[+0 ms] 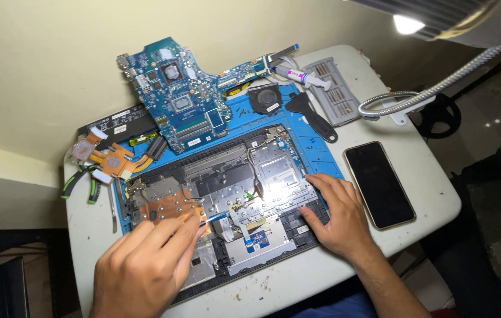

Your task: The person is disassembling a laptop by removing screws with a screwdriver and disconnecting internal ribbon cables to lift the motherboard from the chassis.

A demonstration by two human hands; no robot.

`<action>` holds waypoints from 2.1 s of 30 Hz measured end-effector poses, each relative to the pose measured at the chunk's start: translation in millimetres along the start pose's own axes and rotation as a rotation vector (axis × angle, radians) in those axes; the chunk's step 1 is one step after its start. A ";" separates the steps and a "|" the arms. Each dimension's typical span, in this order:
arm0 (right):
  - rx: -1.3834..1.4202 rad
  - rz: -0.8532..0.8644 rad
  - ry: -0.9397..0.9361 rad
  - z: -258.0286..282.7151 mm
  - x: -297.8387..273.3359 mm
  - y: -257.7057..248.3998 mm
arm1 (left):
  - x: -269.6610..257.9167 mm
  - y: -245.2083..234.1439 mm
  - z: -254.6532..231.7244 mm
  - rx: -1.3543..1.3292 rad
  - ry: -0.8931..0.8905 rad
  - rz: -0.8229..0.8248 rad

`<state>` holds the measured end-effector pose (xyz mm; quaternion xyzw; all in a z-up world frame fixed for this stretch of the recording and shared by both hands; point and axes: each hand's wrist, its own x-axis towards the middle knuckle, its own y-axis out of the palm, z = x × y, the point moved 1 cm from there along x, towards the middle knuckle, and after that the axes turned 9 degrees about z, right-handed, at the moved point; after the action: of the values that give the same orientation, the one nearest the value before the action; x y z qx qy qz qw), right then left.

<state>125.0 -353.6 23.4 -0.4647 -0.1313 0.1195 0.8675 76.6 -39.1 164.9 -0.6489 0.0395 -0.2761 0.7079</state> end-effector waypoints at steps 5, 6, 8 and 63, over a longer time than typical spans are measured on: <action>0.054 0.015 0.008 -4.5 1.6 -0.5 | 59.6 18.5 -1.5 0.055 0.221 0.085; 0.049 0.022 0.004 -4.4 2.0 -0.9 | 70.1 22.5 -4.2 0.038 0.286 0.086; 0.033 0.004 0.001 -5.2 3.0 0.4 | 89.8 31.0 -10.9 0.048 0.343 0.114; -0.033 -0.012 0.006 -6.7 6.0 1.5 | 222.4 90.0 -29.6 0.174 0.612 0.150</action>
<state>132.8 -356.0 19.3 -0.4784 -0.1336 0.1107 0.8608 282.7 -163.5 143.0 -0.4681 0.2744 -0.4075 0.7345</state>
